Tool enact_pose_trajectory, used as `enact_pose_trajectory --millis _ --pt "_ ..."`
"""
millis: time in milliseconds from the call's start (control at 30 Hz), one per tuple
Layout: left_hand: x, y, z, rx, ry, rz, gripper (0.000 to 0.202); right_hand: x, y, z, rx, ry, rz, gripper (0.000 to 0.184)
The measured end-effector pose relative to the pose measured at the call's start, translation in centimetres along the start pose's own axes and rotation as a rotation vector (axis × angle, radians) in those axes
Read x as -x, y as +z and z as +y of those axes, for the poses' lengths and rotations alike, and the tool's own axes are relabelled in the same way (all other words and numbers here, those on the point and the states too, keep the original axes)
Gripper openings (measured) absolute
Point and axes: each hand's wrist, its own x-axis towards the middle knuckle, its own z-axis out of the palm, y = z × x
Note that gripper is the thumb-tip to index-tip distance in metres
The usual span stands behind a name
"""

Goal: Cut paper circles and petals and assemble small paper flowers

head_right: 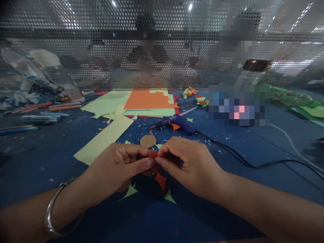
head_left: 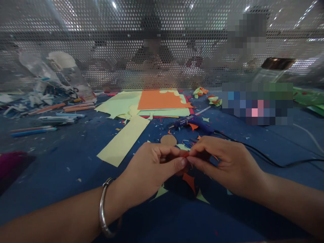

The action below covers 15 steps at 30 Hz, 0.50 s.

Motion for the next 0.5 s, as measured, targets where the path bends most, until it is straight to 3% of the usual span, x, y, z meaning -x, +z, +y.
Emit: enact_pose_trajectory --millis 333,500 --pt "0.1 0.4 0.68 -0.11 0.023 0.048 0.015 0.05 0.09 0.03 -0.049 0.022 0.025 0.002" --pt "0.12 0.36 0.54 -0.151 0.041 0.04 0.016 0.19 0.09 0.0 -0.09 -0.01 0.015 0.007"
